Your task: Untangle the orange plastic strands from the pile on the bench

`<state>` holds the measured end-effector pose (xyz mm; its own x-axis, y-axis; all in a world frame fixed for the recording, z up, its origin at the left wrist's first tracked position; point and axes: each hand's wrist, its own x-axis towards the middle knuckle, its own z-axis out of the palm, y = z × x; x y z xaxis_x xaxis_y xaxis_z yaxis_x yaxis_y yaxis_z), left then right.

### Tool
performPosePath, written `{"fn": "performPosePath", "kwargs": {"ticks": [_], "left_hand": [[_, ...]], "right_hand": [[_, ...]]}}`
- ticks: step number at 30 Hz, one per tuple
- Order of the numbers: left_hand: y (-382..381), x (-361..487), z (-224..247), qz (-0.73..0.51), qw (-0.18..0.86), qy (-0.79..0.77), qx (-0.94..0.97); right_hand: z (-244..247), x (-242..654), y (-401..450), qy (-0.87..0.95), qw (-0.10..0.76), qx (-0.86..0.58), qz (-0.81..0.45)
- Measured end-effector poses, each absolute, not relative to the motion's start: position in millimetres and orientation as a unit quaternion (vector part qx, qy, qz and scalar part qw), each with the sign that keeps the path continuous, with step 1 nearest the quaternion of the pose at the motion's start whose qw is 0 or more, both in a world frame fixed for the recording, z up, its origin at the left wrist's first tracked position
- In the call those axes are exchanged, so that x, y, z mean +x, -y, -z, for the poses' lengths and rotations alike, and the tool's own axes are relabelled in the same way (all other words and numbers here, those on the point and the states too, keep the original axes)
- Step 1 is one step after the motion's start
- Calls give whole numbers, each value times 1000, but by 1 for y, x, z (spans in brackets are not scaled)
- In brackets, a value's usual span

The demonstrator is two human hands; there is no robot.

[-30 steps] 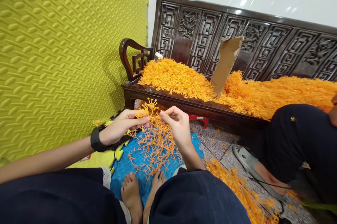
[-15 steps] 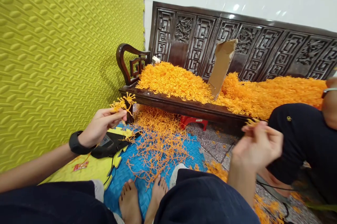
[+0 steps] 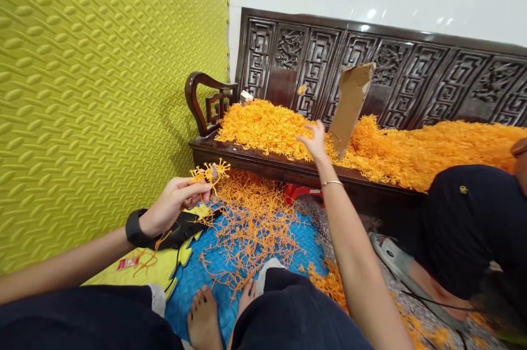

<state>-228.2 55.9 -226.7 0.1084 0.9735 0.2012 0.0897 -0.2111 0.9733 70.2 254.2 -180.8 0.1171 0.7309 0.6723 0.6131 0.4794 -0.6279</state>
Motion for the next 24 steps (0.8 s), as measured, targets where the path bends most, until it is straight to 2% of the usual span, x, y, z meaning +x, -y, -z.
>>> {"fn": "performPosePath", "kwargs": {"ticks": [4, 7, 15, 20, 24], "left_hand": [[-54, -228, 225, -487, 436, -442, 615], [-55, -225, 224, -477, 440, -446, 617], [-53, -218, 220, -450, 456, -436, 631], [-54, -218, 220, -450, 455, -435, 633], [-54, -216, 220, -433, 461, -421, 650]], "right_hand": [[242, 36, -273, 652, 502, -525, -217], [263, 14, -253, 666, 481, -486, -299], [223, -34, -151, 709, 413, -233, -522], [204, -41, -104, 727, 389, -206, -526], [206, -42, -91, 693, 471, -261, -478]]}}
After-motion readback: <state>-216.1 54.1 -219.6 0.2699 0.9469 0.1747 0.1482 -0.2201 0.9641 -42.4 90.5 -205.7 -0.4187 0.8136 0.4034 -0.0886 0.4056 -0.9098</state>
